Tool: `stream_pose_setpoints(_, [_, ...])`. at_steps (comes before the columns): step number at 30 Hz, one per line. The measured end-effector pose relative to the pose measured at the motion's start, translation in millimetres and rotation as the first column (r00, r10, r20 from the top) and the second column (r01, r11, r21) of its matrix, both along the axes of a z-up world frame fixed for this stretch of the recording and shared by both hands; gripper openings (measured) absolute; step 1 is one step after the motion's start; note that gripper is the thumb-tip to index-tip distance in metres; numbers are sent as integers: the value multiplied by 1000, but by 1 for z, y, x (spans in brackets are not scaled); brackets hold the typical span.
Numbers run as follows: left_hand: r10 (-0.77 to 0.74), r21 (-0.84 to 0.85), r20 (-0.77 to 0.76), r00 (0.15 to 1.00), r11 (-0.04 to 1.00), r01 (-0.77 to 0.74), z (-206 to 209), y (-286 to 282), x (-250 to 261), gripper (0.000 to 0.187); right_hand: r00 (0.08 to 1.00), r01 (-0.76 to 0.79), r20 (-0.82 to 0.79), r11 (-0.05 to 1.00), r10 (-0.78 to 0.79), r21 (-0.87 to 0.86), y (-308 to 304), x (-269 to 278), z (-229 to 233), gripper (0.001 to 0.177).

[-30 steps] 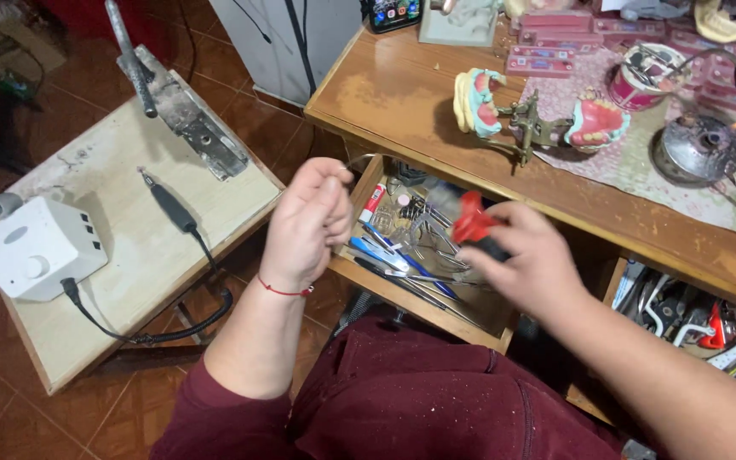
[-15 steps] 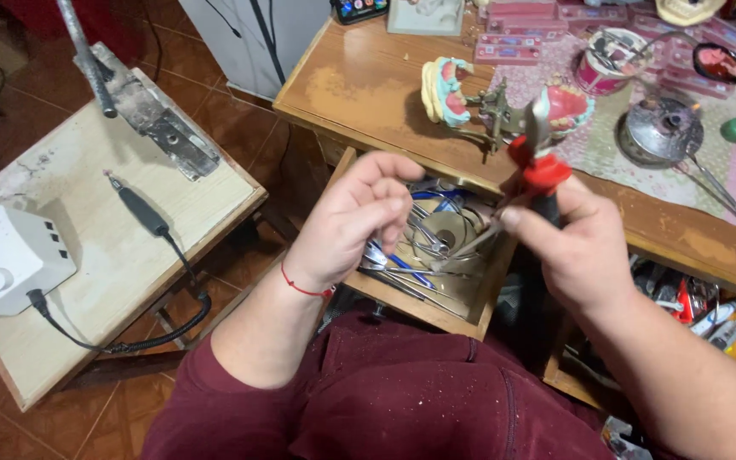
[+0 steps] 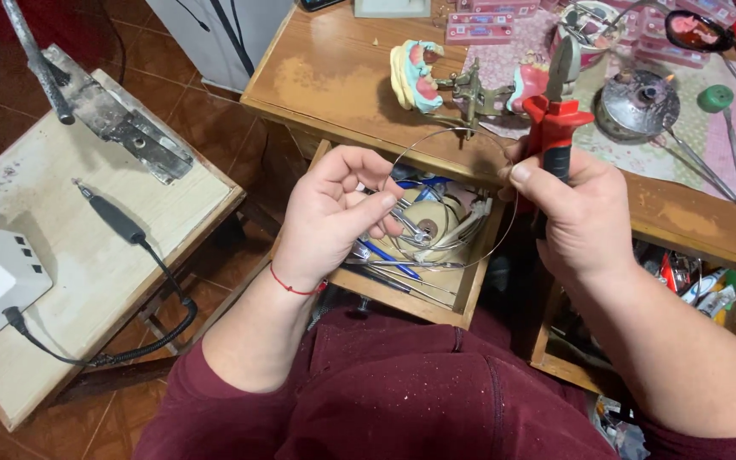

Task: The person works on a dental model mounted on an articulator, using a metal tool to scrape and shape the pink and blue material. They then open a drawer, retrieve a red-handled tool, and use it to cut a small metal wire before manipulating the wire with pliers.

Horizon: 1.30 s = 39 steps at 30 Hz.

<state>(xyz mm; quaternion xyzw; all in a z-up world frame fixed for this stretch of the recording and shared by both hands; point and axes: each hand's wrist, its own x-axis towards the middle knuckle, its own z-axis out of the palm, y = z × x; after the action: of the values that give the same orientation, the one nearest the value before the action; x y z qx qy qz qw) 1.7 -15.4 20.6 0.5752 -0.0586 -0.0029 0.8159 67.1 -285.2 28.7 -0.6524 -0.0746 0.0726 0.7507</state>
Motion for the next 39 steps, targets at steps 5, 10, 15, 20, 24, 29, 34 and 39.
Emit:
stream_pose_setpoints(5, [-8,15,13,1000,1000,8,7,-1,2,32,968,17,250,993,13,-118,-1,-8,-3,15])
stream_pose_setpoints(10, [-30,56,46,999,998,28,11,-5,-1,24,832,13,532,952,160,-307,-1,-23,9,5])
stream_pose_setpoints(15, [-47,12,64,997,999,47,27,-12,-8,18,786,-26,576,943,224,-331,2,-30,14,10])
stream_pose_setpoints(20, [63,216,210,976,970,-109,33,-13,-15,13,749,-162,565,922,346,-351,4,-27,5,18])
stream_pose_setpoints(24, [88,360,292,952,913,-195,34,-14,-17,11,787,-197,472,887,397,-418,8,-35,11,18])
stream_pose_setpoints(29, [36,463,388,921,857,-229,34,-21,-19,10,837,-297,403,926,370,-234,8,-38,7,14])
stream_pose_setpoints(34, [17,468,387,922,858,-212,34,-25,-18,10,861,-299,365,932,356,-203,6,-41,1,11])
stream_pose_setpoints(39, [-2,438,356,934,884,-165,34,-24,-18,10,855,-306,368,928,366,-211,6,-43,4,11])
